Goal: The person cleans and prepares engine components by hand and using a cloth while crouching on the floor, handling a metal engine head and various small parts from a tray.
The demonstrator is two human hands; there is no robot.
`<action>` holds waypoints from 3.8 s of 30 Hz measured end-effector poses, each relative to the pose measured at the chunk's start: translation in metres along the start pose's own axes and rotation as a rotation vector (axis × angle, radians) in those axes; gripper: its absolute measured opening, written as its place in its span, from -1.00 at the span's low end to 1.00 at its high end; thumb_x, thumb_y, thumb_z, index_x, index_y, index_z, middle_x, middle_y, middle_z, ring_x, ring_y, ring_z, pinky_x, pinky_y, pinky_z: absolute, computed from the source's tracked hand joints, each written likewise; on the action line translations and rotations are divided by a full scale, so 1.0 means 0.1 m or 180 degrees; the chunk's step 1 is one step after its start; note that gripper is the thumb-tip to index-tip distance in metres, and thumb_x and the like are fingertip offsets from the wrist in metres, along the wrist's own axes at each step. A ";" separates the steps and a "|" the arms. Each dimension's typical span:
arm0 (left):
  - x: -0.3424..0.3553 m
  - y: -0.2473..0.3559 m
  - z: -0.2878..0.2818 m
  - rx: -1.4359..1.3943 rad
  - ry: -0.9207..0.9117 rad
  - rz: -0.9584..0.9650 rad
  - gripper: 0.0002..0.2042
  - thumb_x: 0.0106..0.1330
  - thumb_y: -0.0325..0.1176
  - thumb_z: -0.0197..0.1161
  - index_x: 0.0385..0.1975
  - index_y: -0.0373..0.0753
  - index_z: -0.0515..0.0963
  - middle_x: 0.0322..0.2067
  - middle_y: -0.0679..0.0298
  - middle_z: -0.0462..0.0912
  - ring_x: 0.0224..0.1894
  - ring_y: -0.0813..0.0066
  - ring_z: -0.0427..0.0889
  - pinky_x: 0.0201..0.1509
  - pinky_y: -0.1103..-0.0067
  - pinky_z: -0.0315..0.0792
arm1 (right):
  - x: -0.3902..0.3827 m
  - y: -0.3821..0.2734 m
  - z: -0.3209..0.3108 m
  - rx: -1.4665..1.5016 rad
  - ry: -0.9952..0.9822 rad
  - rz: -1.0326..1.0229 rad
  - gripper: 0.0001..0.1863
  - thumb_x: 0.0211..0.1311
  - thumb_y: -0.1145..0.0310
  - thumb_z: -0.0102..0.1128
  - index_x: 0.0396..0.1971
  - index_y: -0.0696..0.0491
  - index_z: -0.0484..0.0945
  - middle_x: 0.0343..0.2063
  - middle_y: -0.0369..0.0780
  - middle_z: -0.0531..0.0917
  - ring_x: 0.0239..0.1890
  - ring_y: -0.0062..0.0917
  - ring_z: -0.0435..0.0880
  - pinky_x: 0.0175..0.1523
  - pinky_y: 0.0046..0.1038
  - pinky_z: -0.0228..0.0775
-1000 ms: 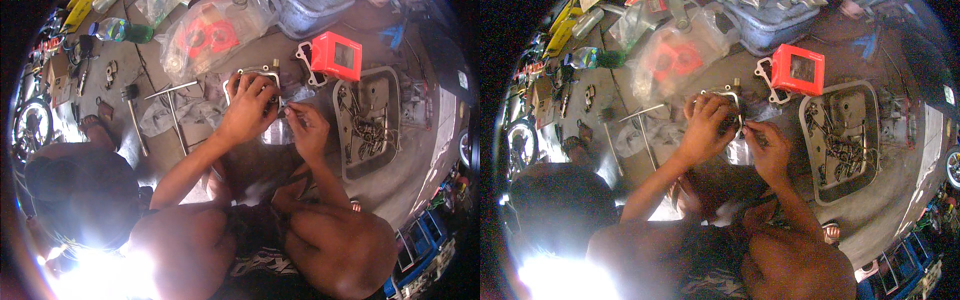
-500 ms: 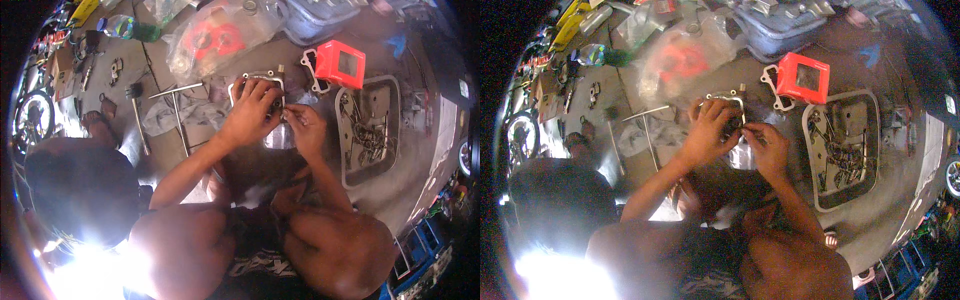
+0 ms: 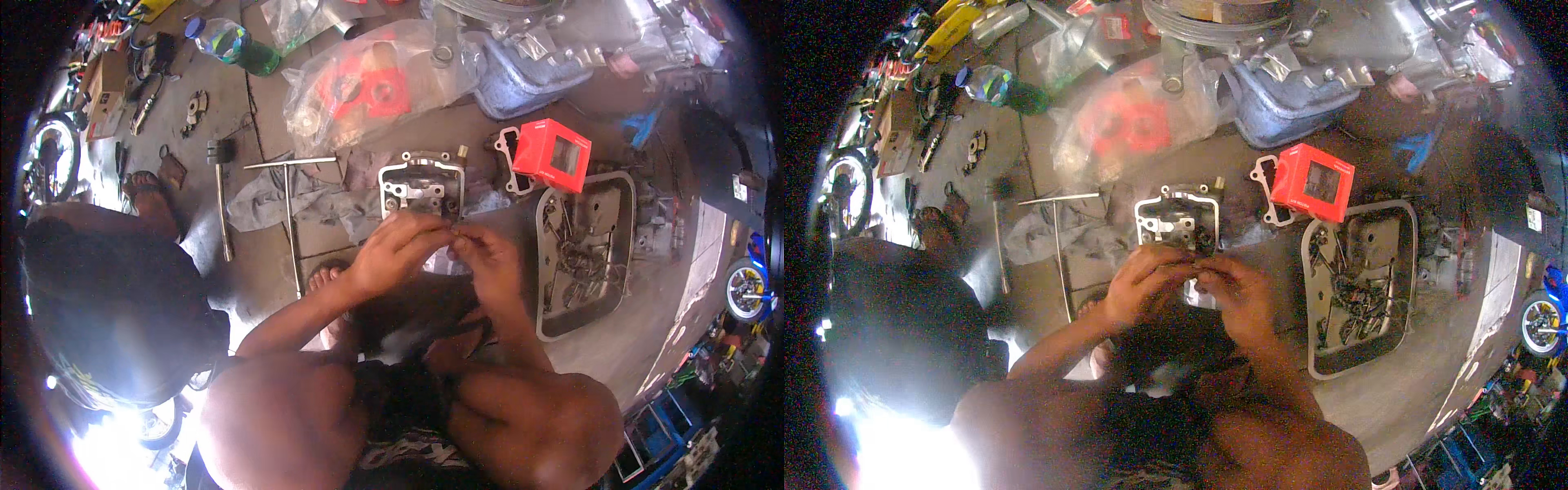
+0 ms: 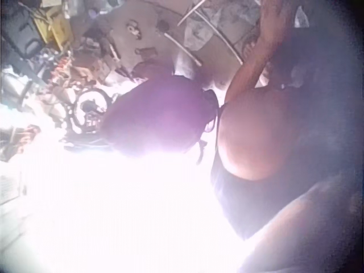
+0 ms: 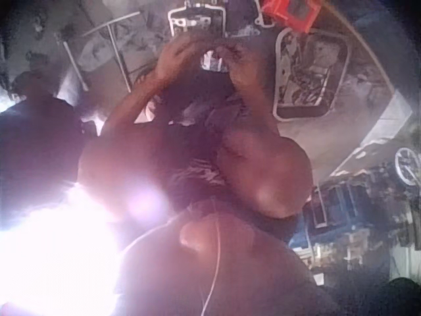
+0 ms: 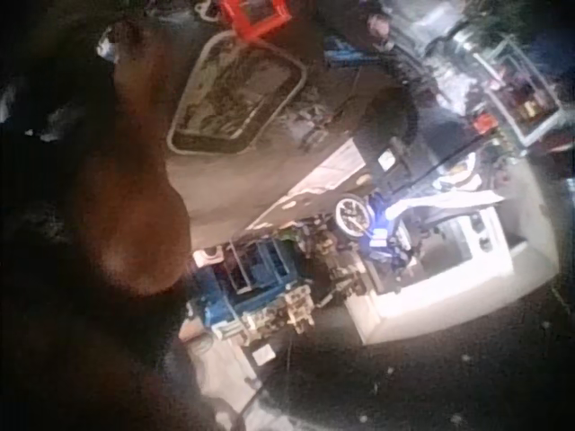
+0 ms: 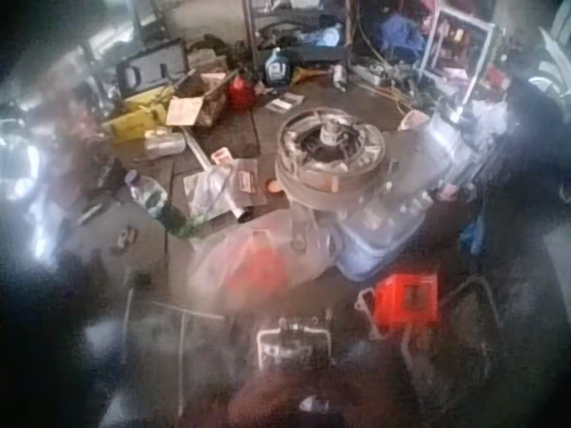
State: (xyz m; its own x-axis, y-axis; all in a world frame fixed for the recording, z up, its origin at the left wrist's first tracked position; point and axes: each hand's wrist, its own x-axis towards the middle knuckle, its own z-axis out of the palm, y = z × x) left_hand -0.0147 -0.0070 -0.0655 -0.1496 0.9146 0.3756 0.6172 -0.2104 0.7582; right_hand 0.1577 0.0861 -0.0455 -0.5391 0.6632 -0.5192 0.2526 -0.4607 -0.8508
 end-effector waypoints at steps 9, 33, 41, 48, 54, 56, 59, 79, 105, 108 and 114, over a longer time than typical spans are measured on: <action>-0.25 0.01 -0.17 -0.0206 0.0001 -0.0099 -0.74 0.14 -0.51 0.35 -0.14 -0.24 0.58 -0.17 0.16 0.60 -0.09 0.15 0.60 -0.01 0.33 0.46 | -0.16 0.08 0.12 0.0260 -0.0579 0.0345 -0.78 0.36 0.44 0.22 -0.06 0.20 0.61 -0.27 -0.23 0.72 -0.25 -0.56 0.69 -0.04 -0.48 0.54; -0.18 -0.40 -0.04 0.1542 -0.1275 0.0668 -0.60 0.14 -0.29 0.21 0.03 0.11 0.50 0.32 0.54 0.37 0.45 0.44 0.17 0.41 0.05 0.07 | 0.28 0.40 0.06 0.0364 0.0579 -0.0804 -0.81 0.46 0.38 0.12 -0.04 0.12 0.47 -0.31 -0.31 0.58 -0.24 -0.66 0.54 -0.07 -0.56 0.44; -0.21 -0.45 -0.02 0.1595 -0.1207 0.0754 -0.58 0.12 -0.28 0.22 0.05 0.11 0.49 0.35 0.55 0.33 0.45 0.46 0.18 0.40 0.05 0.04 | 0.30 0.40 0.02 -0.0082 0.0496 -0.0948 -0.81 0.48 0.35 0.09 -0.05 0.13 0.47 -0.29 -0.29 0.60 -0.23 -0.64 0.55 -0.03 -0.57 0.43; -0.24 -0.48 -0.01 0.1747 -0.1247 0.0820 -0.59 0.12 -0.28 0.23 0.03 0.12 0.49 0.38 0.56 0.30 0.45 0.47 0.18 0.39 0.04 0.03 | 0.31 0.37 -0.02 0.1794 0.0387 -0.0209 -0.80 0.45 0.38 0.12 -0.04 0.14 0.51 -0.23 -0.23 0.62 -0.21 -0.54 0.58 0.03 -0.46 0.46; -0.20 -0.46 -0.01 0.1756 -0.1253 0.0810 -0.58 0.14 -0.27 0.22 0.06 0.13 0.49 0.38 0.56 0.30 0.44 0.47 0.18 0.37 0.05 0.05 | 0.33 0.39 -0.10 0.2634 0.0170 0.0051 -0.81 0.42 0.41 0.13 -0.07 0.16 0.55 -0.22 -0.18 0.62 -0.17 -0.48 0.57 0.02 -0.41 0.46; -0.22 -0.47 0.00 0.1763 -0.1245 0.0812 -0.58 0.14 -0.26 0.22 0.07 0.14 0.49 0.38 0.57 0.30 0.44 0.48 0.19 0.36 0.06 0.05 | 0.34 0.40 -0.09 0.2819 -0.0006 0.0076 -0.81 0.43 0.42 0.12 -0.06 0.16 0.54 -0.20 -0.17 0.62 -0.16 -0.48 0.57 0.03 -0.42 0.46; -0.23 -0.47 0.00 0.1651 -0.1230 0.0719 -0.58 0.16 -0.25 0.21 0.09 0.14 0.49 0.38 0.57 0.30 0.44 0.48 0.19 0.36 0.07 0.06 | 0.27 0.32 -0.07 0.2423 -0.0049 0.0003 -0.81 0.42 0.44 0.12 -0.05 0.16 0.52 -0.17 -0.17 0.62 -0.16 -0.48 0.56 0.04 -0.43 0.46; -0.42 -0.28 -0.05 0.0365 0.0168 -0.0247 -0.71 0.11 -0.50 0.35 -0.15 -0.15 0.52 0.06 0.30 0.60 0.17 0.24 0.50 0.29 0.20 0.07 | 0.31 0.36 -0.03 -0.0959 0.0627 -0.1237 -0.79 0.22 0.64 0.27 -0.15 0.17 0.58 -0.23 -0.24 0.66 -0.16 -0.58 0.64 0.00 -0.52 0.48; -0.56 -0.25 -0.06 0.0298 0.0295 -0.0368 -0.77 0.15 -0.49 0.31 -0.20 -0.17 0.51 -0.04 0.29 0.63 0.06 0.25 0.53 0.23 0.23 0.14 | 0.32 0.38 0.07 -0.1568 0.1118 -0.1289 -0.84 0.20 0.39 0.37 -0.25 0.09 0.66 -0.33 -0.17 0.70 -0.28 -0.41 0.69 -0.10 -0.38 0.50; -0.53 -0.25 -0.06 0.0287 0.0244 -0.0358 -0.77 0.15 -0.50 0.32 -0.20 -0.17 0.50 -0.04 0.28 0.63 0.05 0.24 0.53 0.20 0.22 0.17 | 0.30 0.30 0.07 -0.1603 0.1119 -0.1131 -0.84 0.20 0.39 0.38 -0.25 0.09 0.67 -0.33 -0.16 0.71 -0.25 -0.40 0.70 -0.09 -0.38 0.50; -0.55 -0.26 -0.04 0.0227 0.0265 -0.0343 -0.77 0.15 -0.50 0.32 -0.21 -0.18 0.49 -0.05 0.29 0.63 0.04 0.25 0.54 0.19 0.23 0.17 | 0.27 0.31 0.04 -0.1913 0.1130 -0.1514 -0.82 0.15 0.42 0.38 -0.23 0.08 0.67 -0.27 -0.15 0.70 -0.22 -0.33 0.70 -0.06 -0.35 0.52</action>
State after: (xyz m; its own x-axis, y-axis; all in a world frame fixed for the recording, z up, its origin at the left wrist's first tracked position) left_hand -0.0259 -0.0538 -0.1037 -0.2796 0.8982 0.3392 0.6470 -0.0847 0.7577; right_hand 0.1478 0.0869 -0.0859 -0.4372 0.8993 -0.0037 0.5012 0.2402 -0.8313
